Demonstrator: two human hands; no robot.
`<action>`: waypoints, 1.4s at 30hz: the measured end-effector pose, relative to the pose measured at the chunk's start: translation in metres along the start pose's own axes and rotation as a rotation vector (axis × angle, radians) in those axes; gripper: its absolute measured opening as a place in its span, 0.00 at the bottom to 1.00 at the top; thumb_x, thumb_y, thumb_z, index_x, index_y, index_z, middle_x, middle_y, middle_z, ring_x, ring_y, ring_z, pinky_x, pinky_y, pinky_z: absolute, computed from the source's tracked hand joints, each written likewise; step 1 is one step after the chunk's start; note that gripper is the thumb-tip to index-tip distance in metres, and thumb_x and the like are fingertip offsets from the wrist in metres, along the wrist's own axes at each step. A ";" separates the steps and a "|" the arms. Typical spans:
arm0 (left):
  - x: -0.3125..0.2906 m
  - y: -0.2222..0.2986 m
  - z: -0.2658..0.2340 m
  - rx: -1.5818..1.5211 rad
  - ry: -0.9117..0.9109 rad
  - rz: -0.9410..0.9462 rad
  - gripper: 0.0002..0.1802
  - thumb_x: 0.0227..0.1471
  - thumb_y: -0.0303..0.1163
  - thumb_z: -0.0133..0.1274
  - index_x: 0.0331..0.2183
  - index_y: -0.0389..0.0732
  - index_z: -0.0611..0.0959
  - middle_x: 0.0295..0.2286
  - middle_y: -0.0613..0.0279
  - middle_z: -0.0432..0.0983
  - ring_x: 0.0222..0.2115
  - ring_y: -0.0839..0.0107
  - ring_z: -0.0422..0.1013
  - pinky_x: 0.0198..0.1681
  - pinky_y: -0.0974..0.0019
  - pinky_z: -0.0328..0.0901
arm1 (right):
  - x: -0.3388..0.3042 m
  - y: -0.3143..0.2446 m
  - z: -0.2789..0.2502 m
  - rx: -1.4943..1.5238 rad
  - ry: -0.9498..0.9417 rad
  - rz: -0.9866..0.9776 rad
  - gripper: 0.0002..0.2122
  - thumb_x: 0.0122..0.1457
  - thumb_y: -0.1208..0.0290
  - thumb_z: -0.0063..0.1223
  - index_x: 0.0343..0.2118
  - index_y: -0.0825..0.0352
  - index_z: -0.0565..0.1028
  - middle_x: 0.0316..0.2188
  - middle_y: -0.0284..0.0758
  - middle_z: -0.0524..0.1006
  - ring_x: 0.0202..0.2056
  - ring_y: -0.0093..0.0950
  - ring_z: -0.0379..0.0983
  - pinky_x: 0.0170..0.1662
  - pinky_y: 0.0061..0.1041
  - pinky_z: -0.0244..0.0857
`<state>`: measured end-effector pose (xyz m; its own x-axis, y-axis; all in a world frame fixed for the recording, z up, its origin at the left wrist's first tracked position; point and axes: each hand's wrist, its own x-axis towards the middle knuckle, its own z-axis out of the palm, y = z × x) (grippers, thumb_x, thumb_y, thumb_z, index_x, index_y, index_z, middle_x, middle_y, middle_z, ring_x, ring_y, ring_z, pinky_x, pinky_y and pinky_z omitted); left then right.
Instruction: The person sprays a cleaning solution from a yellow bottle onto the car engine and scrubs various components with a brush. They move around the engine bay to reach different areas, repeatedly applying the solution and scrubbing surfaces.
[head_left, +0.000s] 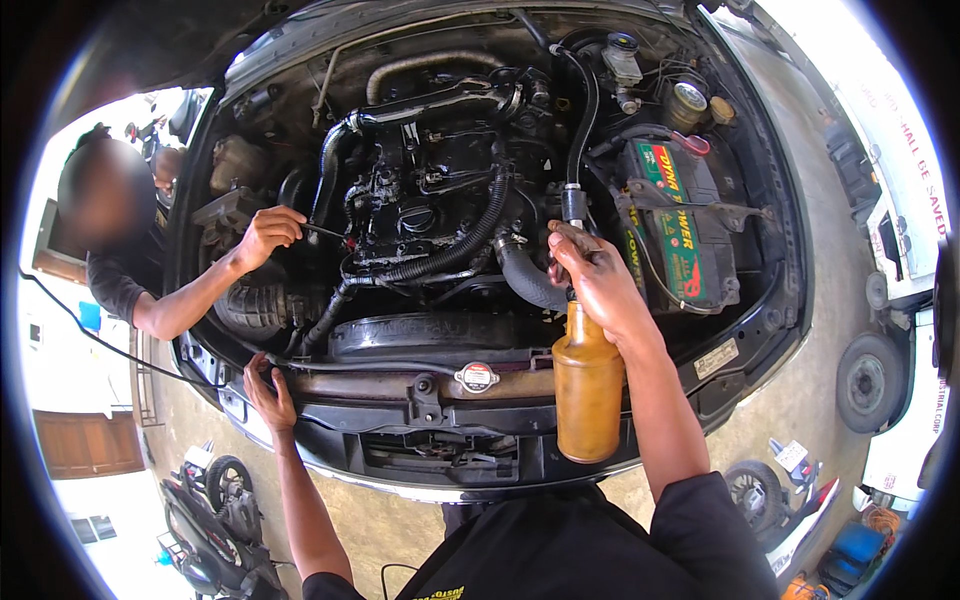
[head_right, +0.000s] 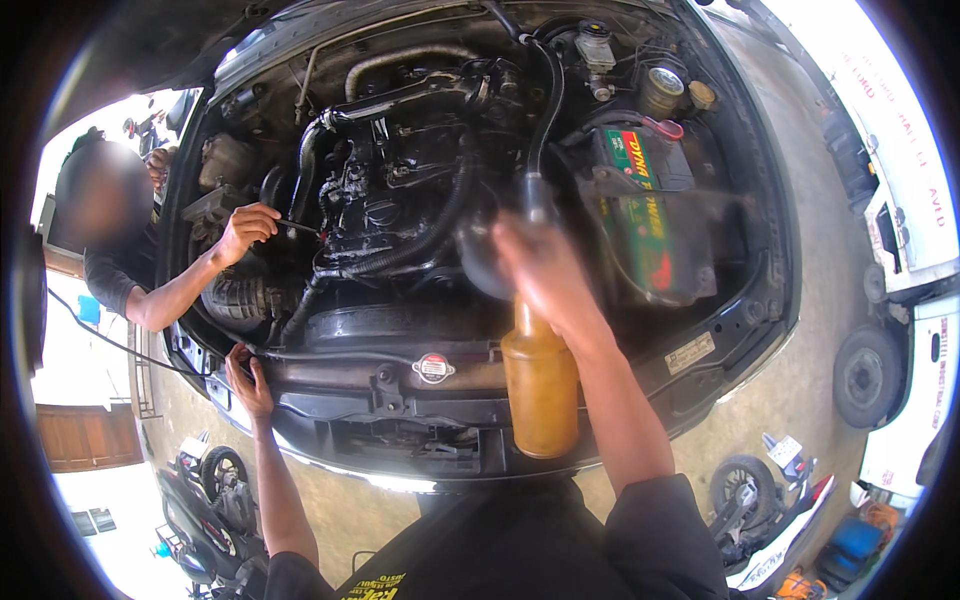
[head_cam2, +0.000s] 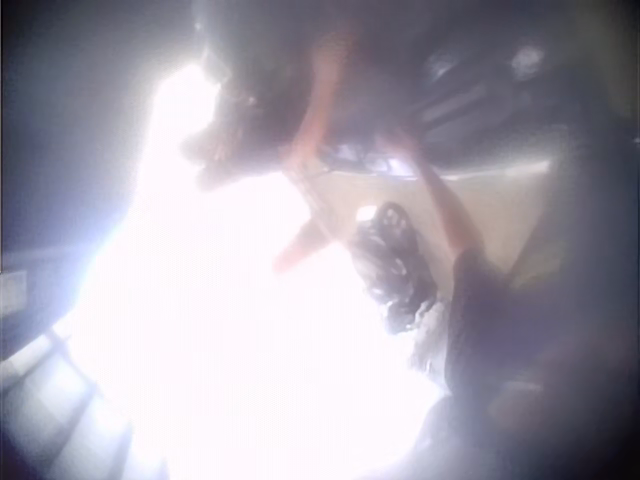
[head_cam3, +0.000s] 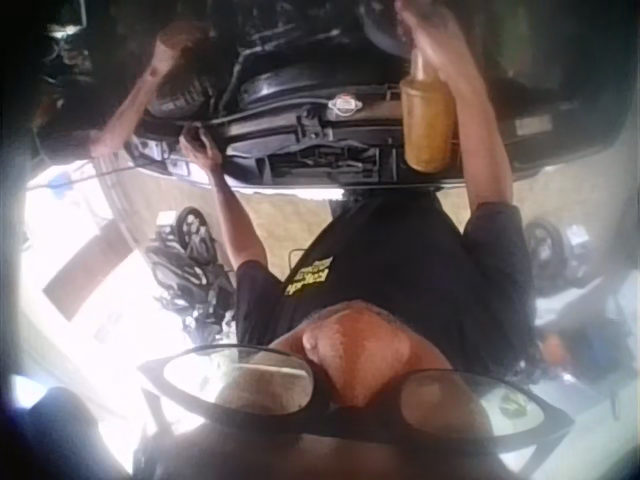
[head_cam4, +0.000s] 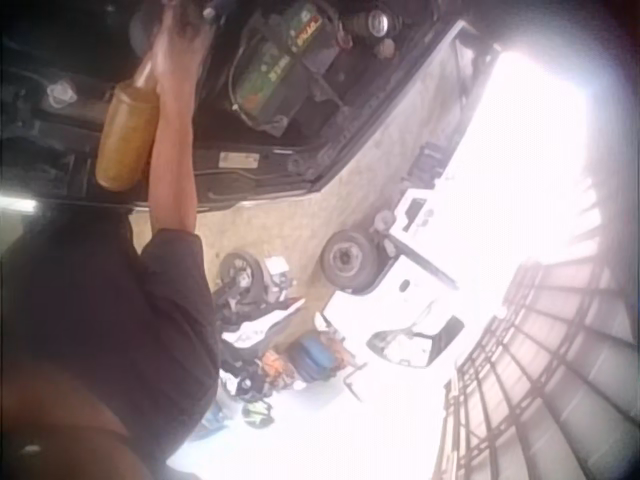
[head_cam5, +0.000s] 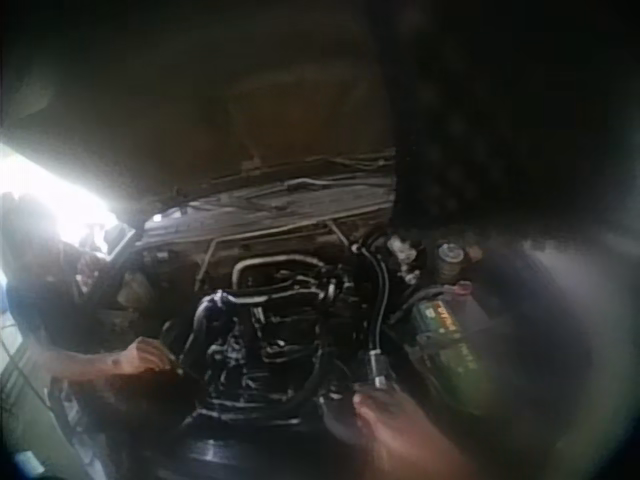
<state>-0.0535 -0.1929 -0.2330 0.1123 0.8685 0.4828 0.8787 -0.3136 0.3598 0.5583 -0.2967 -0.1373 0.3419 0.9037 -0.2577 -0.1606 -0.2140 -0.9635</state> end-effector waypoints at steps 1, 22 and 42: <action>0.000 0.000 0.000 -0.006 0.002 0.001 0.27 0.75 0.49 0.54 0.61 0.37 0.82 0.47 0.51 0.81 0.50 0.52 0.76 0.62 0.48 0.65 | -0.002 -0.002 0.000 0.002 0.006 -0.003 0.18 0.79 0.59 0.62 0.58 0.72 0.83 0.37 0.26 0.80 0.35 0.18 0.76 0.42 0.24 0.71; -0.002 -0.014 0.001 -0.038 -0.001 0.007 0.26 0.73 0.43 0.56 0.62 0.35 0.82 0.50 0.49 0.82 0.53 0.52 0.77 0.64 0.48 0.64 | 0.002 -0.045 0.029 -0.398 0.339 -0.123 0.18 0.78 0.55 0.64 0.52 0.68 0.85 0.35 0.26 0.79 0.36 0.19 0.75 0.44 0.25 0.70; 0.069 0.332 0.014 -1.133 -0.547 -0.021 0.36 0.69 0.39 0.66 0.70 0.35 0.75 0.65 0.49 0.77 0.69 0.58 0.72 0.73 0.50 0.65 | 0.035 -0.030 0.021 -0.142 0.124 -0.197 0.22 0.78 0.50 0.63 0.54 0.69 0.84 0.33 0.23 0.77 0.32 0.16 0.71 0.38 0.21 0.68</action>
<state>0.2525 -0.2320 -0.0918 0.5186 0.8373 0.1732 0.0219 -0.2155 0.9763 0.5557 -0.2505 -0.1155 0.4656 0.8828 -0.0622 0.0492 -0.0961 -0.9942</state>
